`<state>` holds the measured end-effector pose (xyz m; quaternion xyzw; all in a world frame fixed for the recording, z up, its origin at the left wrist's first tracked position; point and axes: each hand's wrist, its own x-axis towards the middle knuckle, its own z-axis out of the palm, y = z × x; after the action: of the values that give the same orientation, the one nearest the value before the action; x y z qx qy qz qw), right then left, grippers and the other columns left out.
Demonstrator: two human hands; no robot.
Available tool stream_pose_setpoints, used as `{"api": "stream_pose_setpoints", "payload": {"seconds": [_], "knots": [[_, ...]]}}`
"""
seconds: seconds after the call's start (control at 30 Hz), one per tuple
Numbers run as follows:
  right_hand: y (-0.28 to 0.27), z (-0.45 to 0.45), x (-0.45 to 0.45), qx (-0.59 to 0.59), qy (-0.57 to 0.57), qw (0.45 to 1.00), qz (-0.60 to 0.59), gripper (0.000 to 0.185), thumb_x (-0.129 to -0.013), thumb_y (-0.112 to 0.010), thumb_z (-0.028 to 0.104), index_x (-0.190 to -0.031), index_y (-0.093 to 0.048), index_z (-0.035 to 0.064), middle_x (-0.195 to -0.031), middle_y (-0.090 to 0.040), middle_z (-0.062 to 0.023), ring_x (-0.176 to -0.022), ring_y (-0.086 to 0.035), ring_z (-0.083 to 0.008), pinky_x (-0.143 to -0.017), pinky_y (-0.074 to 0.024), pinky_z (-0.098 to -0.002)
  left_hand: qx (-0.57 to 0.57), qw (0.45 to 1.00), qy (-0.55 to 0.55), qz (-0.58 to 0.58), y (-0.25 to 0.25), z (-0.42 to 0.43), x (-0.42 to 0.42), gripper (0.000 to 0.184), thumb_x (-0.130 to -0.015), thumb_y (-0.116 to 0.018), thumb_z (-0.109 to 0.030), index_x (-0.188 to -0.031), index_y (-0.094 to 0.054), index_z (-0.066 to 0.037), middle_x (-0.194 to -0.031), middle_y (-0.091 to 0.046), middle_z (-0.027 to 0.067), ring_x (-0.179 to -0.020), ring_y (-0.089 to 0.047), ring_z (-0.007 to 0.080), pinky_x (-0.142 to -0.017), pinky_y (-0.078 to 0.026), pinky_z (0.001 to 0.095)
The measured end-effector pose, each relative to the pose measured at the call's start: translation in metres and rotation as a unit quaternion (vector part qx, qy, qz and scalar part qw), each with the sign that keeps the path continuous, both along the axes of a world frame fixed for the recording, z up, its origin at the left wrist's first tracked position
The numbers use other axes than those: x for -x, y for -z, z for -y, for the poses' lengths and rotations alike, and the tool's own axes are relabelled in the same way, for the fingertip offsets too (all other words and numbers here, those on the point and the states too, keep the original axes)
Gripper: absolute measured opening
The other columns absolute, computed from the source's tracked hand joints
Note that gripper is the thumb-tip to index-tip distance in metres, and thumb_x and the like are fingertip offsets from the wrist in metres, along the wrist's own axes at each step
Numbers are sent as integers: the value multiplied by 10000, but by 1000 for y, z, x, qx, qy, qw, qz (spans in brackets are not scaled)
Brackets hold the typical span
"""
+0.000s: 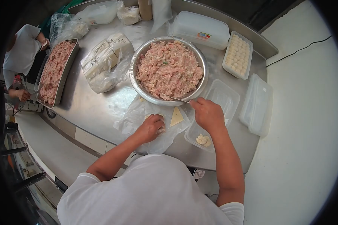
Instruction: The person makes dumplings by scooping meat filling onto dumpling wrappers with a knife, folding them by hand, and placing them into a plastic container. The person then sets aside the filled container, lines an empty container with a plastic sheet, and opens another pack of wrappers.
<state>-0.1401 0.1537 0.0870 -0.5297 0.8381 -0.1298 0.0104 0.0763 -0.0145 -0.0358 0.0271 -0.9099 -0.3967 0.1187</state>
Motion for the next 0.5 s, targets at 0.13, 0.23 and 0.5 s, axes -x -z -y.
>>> {"api": "stream_pose_setpoints", "payload": {"seconds": [0.13, 0.23, 0.5], "knots": [[-19, 23, 7, -82, -33, 995, -44, 192, -832, -592, 101, -959, -735, 113, -818, -659, -53, -784, -684, -281, -656, -563, -424, 8, 1000, 26, -4, 2, 3, -1, 195, -740, -765, -63, -918, -692, -28, -1124, -637, 146, -1031, -595, 351, -924, -506, 437], [-37, 33, 13, -98, -45, 993, -45, 149, -842, -600, 124, -906, -734, 110, -821, -683, -61, -789, -694, -285, -662, -563, -432, -3, 1000, 18, -1, 5, 4, -1, 178, -750, -762, -63, -916, -706, -31, -1135, -645, 153, -1027, -597, 356, -918, -510, 438], [-30, 33, 24, -126, 3, 990, -60, 131, -879, -637, 171, -929, -753, 134, -847, -702, -61, -795, -694, -271, -689, -558, -433, -280, 954, -96, 39, -2, 12, -3, 83, -915, -639, -54, -989, -676, -59, -1163, -664, 111, -1078, -628, 290, -944, -514, 429]]}}
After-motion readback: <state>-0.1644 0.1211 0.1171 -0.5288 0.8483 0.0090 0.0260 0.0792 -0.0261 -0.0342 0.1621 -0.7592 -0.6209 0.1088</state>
